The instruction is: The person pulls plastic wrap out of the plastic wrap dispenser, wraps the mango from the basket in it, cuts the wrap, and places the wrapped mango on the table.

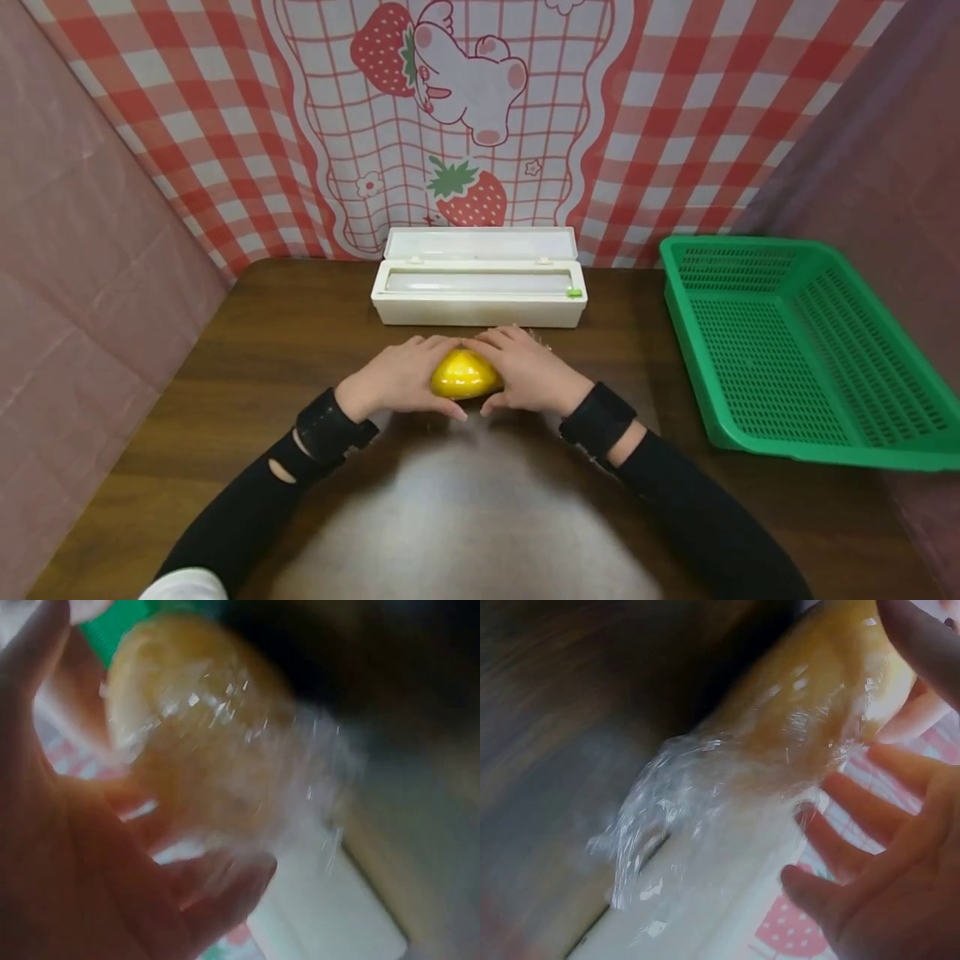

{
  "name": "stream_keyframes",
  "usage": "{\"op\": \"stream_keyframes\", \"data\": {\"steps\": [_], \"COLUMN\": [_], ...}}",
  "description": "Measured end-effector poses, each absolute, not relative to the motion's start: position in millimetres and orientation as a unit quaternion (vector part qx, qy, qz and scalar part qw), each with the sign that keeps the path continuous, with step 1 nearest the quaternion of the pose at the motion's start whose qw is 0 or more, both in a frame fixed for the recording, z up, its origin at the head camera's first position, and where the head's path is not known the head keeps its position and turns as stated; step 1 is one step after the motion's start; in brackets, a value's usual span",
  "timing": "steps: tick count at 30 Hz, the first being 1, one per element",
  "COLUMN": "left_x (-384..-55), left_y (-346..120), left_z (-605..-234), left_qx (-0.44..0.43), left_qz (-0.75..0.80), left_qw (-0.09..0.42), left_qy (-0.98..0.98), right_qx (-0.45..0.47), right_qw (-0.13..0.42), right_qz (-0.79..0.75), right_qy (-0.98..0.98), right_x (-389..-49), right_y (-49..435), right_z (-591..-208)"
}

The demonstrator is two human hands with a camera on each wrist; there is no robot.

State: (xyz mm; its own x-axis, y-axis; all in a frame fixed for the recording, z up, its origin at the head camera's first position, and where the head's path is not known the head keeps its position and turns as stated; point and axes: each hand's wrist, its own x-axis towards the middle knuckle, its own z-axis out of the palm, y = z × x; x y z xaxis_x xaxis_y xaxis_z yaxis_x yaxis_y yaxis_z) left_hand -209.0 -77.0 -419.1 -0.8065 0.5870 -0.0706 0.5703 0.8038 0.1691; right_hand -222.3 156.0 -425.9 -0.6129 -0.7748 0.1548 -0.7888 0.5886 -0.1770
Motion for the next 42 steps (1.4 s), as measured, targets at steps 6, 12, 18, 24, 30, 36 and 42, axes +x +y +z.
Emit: {"op": "stream_keyframes", "data": {"steps": [6, 12, 18, 24, 30, 36, 42], "left_x": [-208, -206, -204, -201, -194, -189, -186], "left_y": [-59, -56, -62, -70, -76, -78, -80], "left_z": [-434, -441, -435, -417, -402, -395, -390], "left_qx": [0.306, 0.319, 0.332, 0.330, 0.350, 0.355, 0.338], "left_qz": [0.062, 0.065, 0.095, 0.168, 0.276, 0.313, 0.359], "left_qw": [0.045, -0.007, -0.068, -0.087, -0.113, -0.154, -0.158], "left_qy": [0.949, 0.946, 0.936, 0.925, 0.888, 0.867, 0.855], "right_qx": [0.389, 0.358, 0.362, 0.400, 0.432, 0.439, 0.419], "right_qw": [-0.039, -0.095, -0.029, 0.074, 0.123, 0.175, 0.174], "right_qz": [0.097, 0.089, 0.097, 0.134, 0.226, 0.312, 0.426], "right_qy": [-0.915, -0.924, -0.927, -0.903, -0.864, -0.824, -0.783], "right_x": [-225, -224, -221, -217, -209, -202, -183], "right_y": [144, 142, 143, 144, 150, 149, 141], "right_z": [-429, -432, -433, -423, -411, -404, -379]}}
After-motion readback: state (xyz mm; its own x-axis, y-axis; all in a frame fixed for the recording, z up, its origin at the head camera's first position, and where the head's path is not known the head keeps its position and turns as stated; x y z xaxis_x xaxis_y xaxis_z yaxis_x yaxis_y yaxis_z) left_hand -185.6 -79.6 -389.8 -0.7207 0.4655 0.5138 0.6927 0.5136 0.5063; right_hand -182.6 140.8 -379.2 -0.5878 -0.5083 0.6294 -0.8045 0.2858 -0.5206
